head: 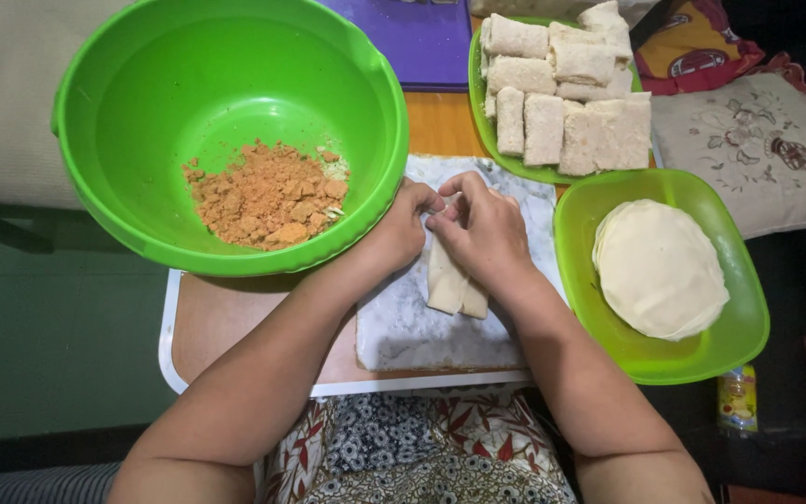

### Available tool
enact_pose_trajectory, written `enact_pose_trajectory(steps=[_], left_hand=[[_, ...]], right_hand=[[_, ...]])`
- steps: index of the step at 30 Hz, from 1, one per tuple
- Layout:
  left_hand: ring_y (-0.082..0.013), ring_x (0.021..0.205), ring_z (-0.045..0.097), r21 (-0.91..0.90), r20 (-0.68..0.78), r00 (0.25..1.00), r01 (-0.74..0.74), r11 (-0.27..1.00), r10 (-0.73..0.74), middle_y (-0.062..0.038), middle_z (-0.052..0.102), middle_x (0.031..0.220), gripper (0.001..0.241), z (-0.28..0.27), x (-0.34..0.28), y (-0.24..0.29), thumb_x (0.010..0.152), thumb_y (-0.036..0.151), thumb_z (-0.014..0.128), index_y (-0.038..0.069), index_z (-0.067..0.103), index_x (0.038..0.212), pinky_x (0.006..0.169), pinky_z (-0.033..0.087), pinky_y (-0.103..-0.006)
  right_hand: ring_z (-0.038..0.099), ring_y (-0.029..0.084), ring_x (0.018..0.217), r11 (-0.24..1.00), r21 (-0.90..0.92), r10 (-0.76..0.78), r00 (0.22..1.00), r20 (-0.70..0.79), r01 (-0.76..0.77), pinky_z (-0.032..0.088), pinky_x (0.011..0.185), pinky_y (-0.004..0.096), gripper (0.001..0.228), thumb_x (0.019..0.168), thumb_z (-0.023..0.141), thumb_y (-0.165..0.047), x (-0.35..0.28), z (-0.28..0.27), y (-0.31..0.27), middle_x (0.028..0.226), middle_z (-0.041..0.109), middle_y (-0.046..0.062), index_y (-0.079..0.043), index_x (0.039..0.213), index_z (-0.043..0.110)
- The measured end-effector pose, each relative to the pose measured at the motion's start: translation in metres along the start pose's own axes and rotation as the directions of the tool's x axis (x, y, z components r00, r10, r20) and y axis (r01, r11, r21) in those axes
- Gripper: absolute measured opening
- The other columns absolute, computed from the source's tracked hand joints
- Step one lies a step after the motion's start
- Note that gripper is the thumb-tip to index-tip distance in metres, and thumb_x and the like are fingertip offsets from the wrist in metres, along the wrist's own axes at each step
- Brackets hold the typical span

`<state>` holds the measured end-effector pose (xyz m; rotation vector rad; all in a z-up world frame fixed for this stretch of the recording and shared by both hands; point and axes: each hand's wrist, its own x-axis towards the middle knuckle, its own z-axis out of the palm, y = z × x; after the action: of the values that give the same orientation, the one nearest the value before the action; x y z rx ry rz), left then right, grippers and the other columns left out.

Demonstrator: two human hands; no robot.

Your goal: Manually filling and rolling pastry wrappers with a meat or fish floss filling.

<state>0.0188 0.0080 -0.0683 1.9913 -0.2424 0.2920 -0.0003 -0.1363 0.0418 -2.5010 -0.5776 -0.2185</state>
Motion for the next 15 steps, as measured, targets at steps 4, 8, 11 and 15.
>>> enact_pose_trajectory(steps=[4,8,11,15], left_hand=[[-0.0306,0.094,0.067,-0.118,-0.049,0.999,-0.028,0.993,0.022,-0.016,0.068,0.099,0.016,-0.001,-0.001,0.003,0.094,-0.003,0.056,0.004,0.065,0.106,0.085,0.054,-0.0397],[-0.0312,0.091,0.067,-0.101,-0.045,0.999,0.008,0.995,-0.012,-0.017,0.068,0.099,0.006,-0.01,-0.002,0.019,0.103,0.005,0.056,0.004,0.06,0.107,0.08,0.052,-0.0412],[-0.028,0.095,0.066,-0.119,-0.092,0.991,-0.107,0.987,0.097,-0.014,0.067,0.104,0.013,-0.006,-0.005,0.01,0.104,0.002,0.059,0.006,0.057,0.116,0.082,0.053,-0.0398],[-0.0262,0.081,0.057,-0.209,0.079,0.994,0.094,0.973,-0.079,-0.012,0.057,0.095,0.037,-0.009,-0.005,0.018,0.087,0.003,0.074,0.007,0.055,0.119,0.071,0.051,-0.0387]], right_hand=[[0.072,0.02,0.073,0.981,0.143,0.128,0.991,0.049,-0.133,0.055,0.071,0.036,0.03,0.082,0.081,-0.016,0.001,-0.002,-0.002,0.08,0.073,0.005,-0.009,0.108,0.067],[0.071,0.014,0.076,0.935,0.306,0.159,0.984,0.081,-0.176,0.056,0.071,0.031,0.026,0.088,0.075,-0.01,0.0,0.003,0.013,0.084,0.073,0.006,-0.007,0.113,0.068],[0.069,0.012,0.077,0.918,0.355,0.151,0.984,0.091,-0.174,0.056,0.072,0.029,0.024,0.092,0.071,-0.008,0.001,0.003,0.015,0.085,0.073,0.006,-0.006,0.116,0.067],[0.069,0.011,0.078,0.912,0.36,0.167,0.98,0.105,-0.194,0.056,0.073,0.029,0.024,0.093,0.067,-0.006,0.001,-0.002,0.012,0.086,0.073,0.006,-0.006,0.117,0.067]])
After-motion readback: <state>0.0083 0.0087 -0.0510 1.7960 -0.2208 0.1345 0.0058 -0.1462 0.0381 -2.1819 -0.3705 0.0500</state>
